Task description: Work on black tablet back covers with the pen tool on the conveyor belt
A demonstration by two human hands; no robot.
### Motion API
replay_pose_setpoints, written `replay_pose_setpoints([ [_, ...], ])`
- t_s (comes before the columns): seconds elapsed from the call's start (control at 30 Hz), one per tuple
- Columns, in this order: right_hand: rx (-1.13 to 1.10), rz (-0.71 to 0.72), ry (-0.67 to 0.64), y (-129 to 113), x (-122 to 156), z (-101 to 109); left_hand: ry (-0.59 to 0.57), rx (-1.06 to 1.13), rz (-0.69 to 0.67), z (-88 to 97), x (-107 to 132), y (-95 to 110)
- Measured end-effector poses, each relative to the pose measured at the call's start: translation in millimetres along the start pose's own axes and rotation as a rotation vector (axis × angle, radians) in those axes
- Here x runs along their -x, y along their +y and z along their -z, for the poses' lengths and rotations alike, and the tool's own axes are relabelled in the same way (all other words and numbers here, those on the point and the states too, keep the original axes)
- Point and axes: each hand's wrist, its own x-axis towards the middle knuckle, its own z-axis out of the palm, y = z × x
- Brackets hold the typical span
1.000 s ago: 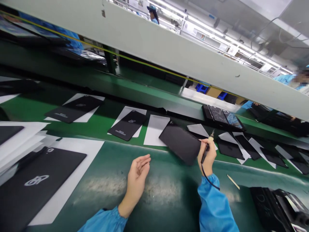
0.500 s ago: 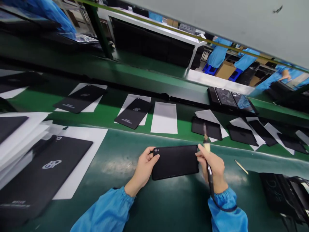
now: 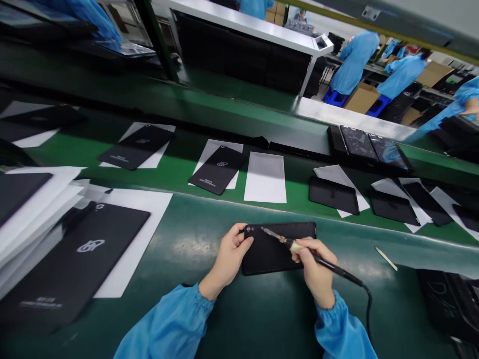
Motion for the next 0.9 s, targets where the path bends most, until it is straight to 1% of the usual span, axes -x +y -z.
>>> replay_pose_setpoints([
  [0.1,0.248,0.097,-0.202,-8.3,4.2,-0.6,0.004,0.000,0.005,-0.6,0.3,-0.3],
  [0.17,0.306,0.158,-0.302,-14.3,3.4,-1.1,0.012,0.001,0.006,-0.8,0.6,0.1],
  [0.23,0.312,0.193,-0.352,-18.7,1.1,-2.3,0.020,0.002,0.011,-0.9,0.8,0.5],
  [0.37,0.310,0.210,-0.391,-20.4,-2.1,-5.4,0.022,0.004,0.016,-1.1,0.6,0.4],
  [0.57,0.293,0.220,-0.412,-15.2,-3.4,-8.3,0.029,-0.024,0.002,-0.7,0.9,-0.4],
  [0.9,0.274,0.159,-0.449,-18.2,-11.9,-4.6,0.016,-0.040,0.012,-0.8,0.9,1.2],
])
